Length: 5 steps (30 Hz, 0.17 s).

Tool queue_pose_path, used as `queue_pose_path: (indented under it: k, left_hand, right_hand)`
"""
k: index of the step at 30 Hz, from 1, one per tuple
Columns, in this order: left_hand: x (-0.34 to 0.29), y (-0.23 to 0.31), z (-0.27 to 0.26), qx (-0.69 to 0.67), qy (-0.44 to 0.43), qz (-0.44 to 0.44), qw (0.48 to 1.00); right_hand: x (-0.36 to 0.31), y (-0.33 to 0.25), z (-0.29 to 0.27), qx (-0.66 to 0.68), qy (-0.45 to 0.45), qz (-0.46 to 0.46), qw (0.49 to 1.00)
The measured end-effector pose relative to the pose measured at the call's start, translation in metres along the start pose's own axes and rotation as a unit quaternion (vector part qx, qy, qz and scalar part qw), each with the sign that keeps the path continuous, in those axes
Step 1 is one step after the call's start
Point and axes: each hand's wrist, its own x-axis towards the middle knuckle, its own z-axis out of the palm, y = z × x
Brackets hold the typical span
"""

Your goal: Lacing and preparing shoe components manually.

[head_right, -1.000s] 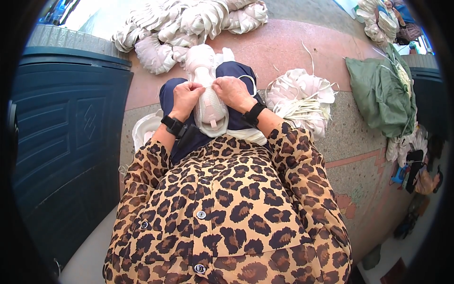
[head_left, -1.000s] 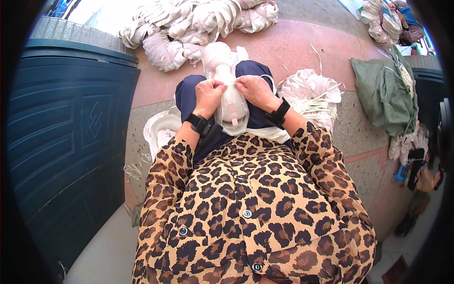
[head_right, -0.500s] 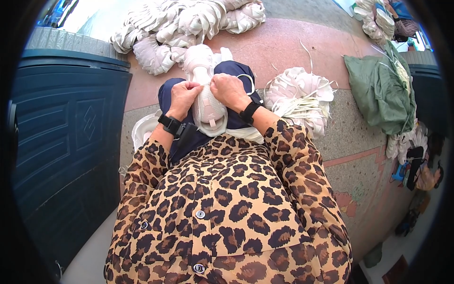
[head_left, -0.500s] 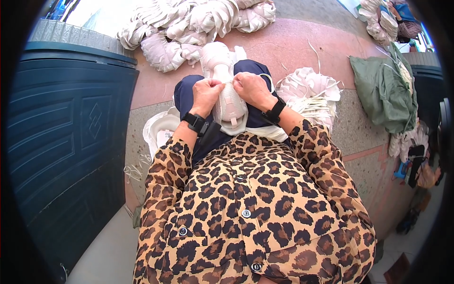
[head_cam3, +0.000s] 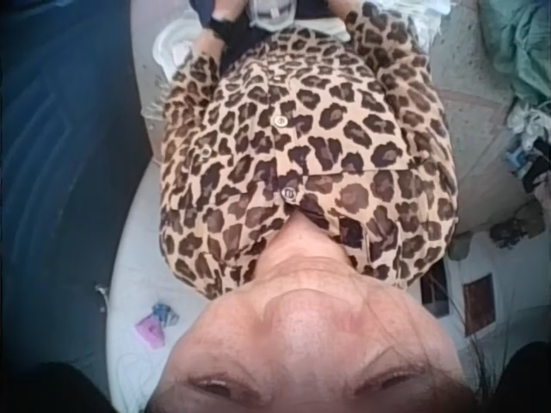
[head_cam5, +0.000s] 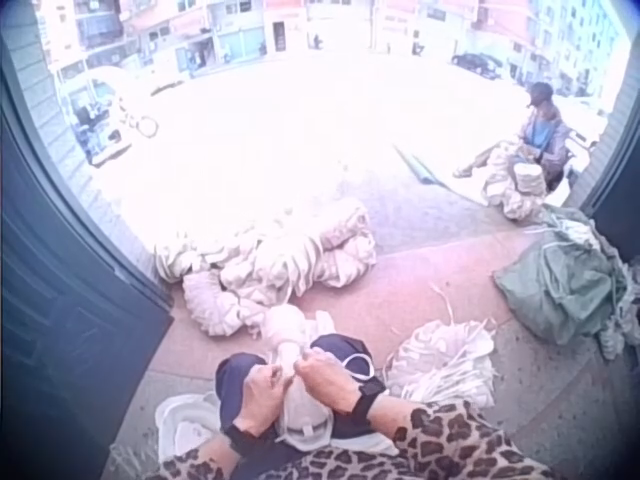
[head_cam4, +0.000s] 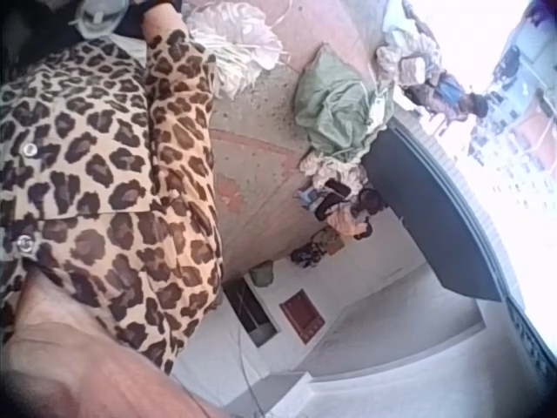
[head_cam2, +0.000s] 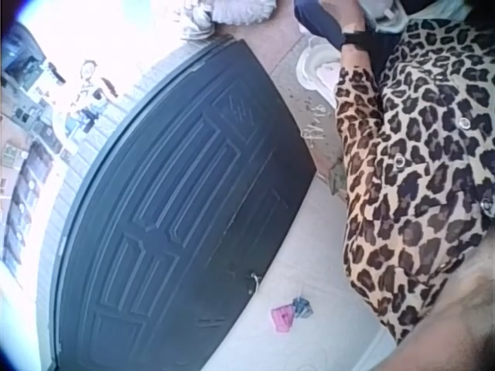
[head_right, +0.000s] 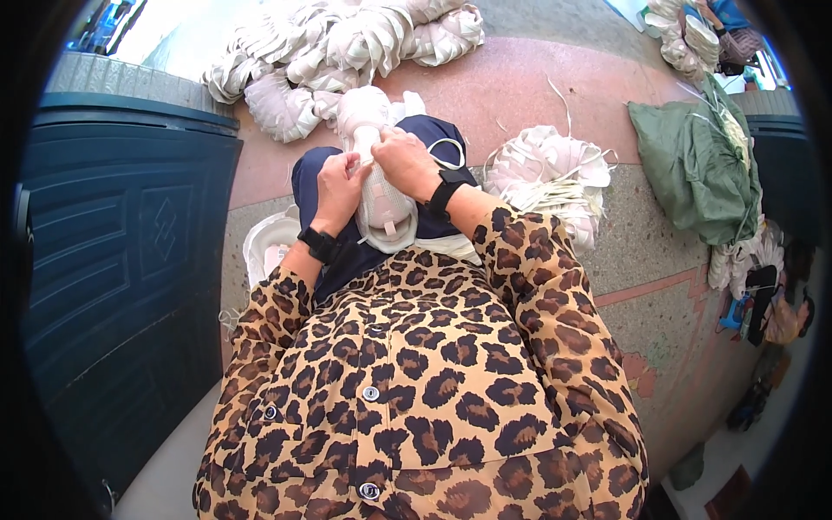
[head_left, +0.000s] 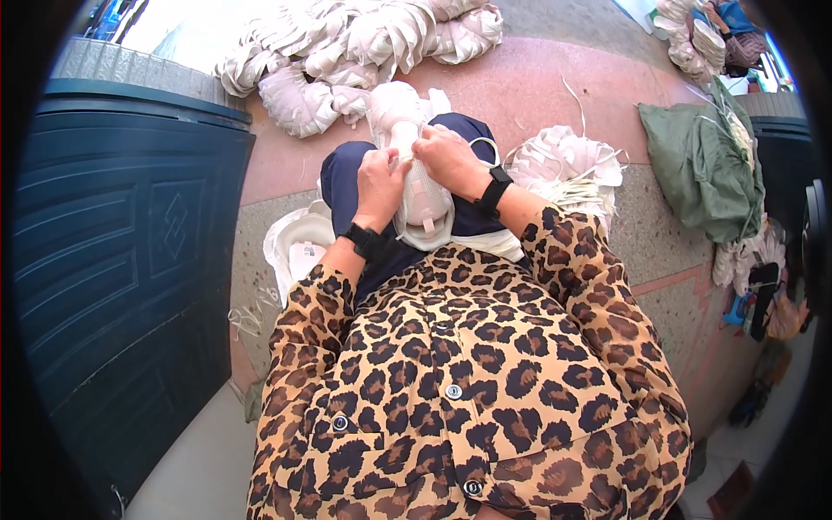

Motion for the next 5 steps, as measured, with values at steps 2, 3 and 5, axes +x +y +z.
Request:
queue_pose_path:
  k: [2,3,5]
  left_hand:
    - [-0.0085,0.0017,-0.001,-0.002,-0.017,0.01,1.0]
    - [-0.0082,0.0023,-0.0009,0.0,-0.017,0.004,1.0]
    - [-0.0083,0.0033,-0.0018,0.0,-0.02,0.006,1.0]
  right_hand:
    - [-0.0017,-0.0057,0.0032,0.011,0.015,-0.014,1.0]
    - [-0.002,-0.0081,0.0048,0.017,0.025,-0.016,0.999]
    - [0.001,-0.0115,0.0078,0.048,-0.014,-0.006,0.999]
